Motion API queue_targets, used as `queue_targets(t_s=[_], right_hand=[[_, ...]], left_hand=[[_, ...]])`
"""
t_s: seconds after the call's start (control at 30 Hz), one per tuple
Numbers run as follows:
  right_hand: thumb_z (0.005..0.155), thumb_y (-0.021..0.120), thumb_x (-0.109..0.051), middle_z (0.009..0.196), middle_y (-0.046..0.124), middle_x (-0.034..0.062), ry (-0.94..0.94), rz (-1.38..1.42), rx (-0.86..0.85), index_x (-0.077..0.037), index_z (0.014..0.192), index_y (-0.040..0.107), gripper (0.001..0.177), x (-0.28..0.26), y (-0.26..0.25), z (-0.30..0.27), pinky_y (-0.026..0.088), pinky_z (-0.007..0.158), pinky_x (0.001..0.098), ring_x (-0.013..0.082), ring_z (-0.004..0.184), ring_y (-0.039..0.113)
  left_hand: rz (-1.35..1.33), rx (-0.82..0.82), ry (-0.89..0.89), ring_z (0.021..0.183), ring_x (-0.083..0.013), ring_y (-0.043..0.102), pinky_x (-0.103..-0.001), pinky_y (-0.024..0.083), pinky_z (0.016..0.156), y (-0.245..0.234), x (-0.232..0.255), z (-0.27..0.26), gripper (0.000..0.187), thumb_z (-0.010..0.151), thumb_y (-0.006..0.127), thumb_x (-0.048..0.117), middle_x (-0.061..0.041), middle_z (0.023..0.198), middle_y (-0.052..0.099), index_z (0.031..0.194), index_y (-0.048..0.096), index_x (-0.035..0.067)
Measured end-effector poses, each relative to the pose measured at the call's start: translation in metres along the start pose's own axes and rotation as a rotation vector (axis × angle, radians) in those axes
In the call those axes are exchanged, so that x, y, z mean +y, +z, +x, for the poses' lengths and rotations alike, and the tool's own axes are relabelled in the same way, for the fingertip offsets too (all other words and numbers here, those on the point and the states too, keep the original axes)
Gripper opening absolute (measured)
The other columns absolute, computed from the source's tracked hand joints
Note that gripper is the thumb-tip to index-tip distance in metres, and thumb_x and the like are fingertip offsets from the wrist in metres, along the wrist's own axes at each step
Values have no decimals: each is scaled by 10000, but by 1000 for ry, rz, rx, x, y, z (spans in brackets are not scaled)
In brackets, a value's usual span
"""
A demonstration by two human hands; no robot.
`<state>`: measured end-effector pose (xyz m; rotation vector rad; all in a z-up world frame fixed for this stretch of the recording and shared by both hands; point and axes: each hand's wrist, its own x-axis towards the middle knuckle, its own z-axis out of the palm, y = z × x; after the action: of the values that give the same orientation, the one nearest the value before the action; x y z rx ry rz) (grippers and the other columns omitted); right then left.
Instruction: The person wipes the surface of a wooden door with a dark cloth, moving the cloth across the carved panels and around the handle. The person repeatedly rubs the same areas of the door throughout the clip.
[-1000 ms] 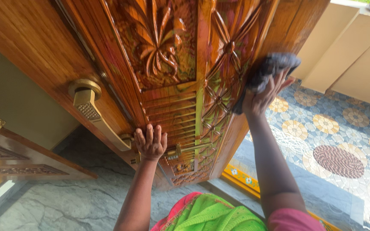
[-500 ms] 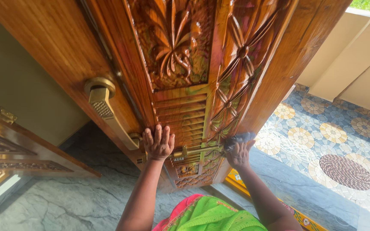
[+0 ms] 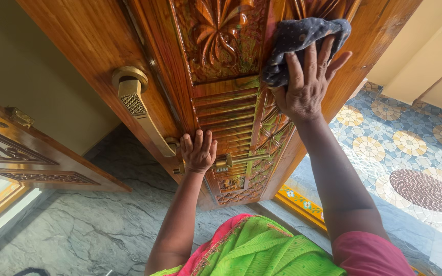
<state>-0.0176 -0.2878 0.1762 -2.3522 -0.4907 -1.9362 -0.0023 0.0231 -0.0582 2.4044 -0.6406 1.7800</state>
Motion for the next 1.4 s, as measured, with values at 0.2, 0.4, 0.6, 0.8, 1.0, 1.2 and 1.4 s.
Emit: queue_targets(t_s=[0.2, 0.4, 0.6, 0.8, 1.0, 1.2, 1.4], right_hand=[[1021, 496, -695, 1650, 360, 62, -189, 126, -252, -320, 1611, 291, 729, -45, 18, -80, 58, 1250, 634, 316, 1544, 288], [1076, 518, -606, 1586, 485, -14, -485, 310, -805, -276, 1546, 452, 578, -62, 27, -191, 307, 1090, 535, 173, 1449, 456], [927, 599, -504, 1606, 432, -112, -656, 127, -720, -411, 1484, 524, 569, -80, 32, -191, 270, 1053, 557, 70, 1416, 457], [1023, 585, -582, 1688, 341, 21, -445, 37, -234, -362, 1560, 502, 587, -94, 32, -56, -21, 1216, 647, 242, 1542, 321], [1136, 503, -393, 1723, 275, 103, -166, 22, -134, -253, 1657, 453, 541, -91, 22, 74, -91, 1240, 664, 384, 1601, 144], [1066, 529, -154, 1609, 462, 151, -219, 243, -167, -122, 1525, 547, 461, -149, 32, 40, 245, 1275, 574, 376, 1515, 404], [963, 535, -163, 1539, 559, 109, -590, 292, -320, -108, 1471, 588, 514, -181, 52, -60, 291, 1250, 463, 261, 1411, 528]], left_hand=[[-3, -83, 1, 1610, -374, 50, -541, 167, 1288, 5, -2, -23, 526, 1121, 492, 446, -42, 1739, 173, 1605, 427, 251], [-37, -74, -12, 1602, -381, 87, -553, 210, 1250, 9, -1, -25, 507, 1100, 487, 430, -37, 1721, 223, 1574, 477, 251], [-148, -102, -46, 1585, -364, 158, -541, 235, 1248, -2, -1, -26, 491, 1081, 456, 385, -41, 1669, 341, 1539, 545, 232], [-310, -248, -100, 1554, -402, 229, -563, 210, 1246, -32, -2, -21, 523, 1068, 477, 351, -112, 1643, 368, 1533, 478, 112], [-435, -474, -189, 1555, -386, 273, -527, 219, 1273, -88, 6, -36, 583, 1058, 491, 252, -158, 1672, 313, 1582, 366, 28], [-436, -408, -248, 1555, -419, 247, -530, 208, 1274, -121, 3, -48, 554, 1061, 463, 200, -168, 1668, 310, 1573, 367, 9], [-455, -260, -328, 1573, -427, 231, -541, 192, 1289, -123, -1, -49, 497, 1084, 423, 192, -206, 1639, 369, 1541, 404, -3]])
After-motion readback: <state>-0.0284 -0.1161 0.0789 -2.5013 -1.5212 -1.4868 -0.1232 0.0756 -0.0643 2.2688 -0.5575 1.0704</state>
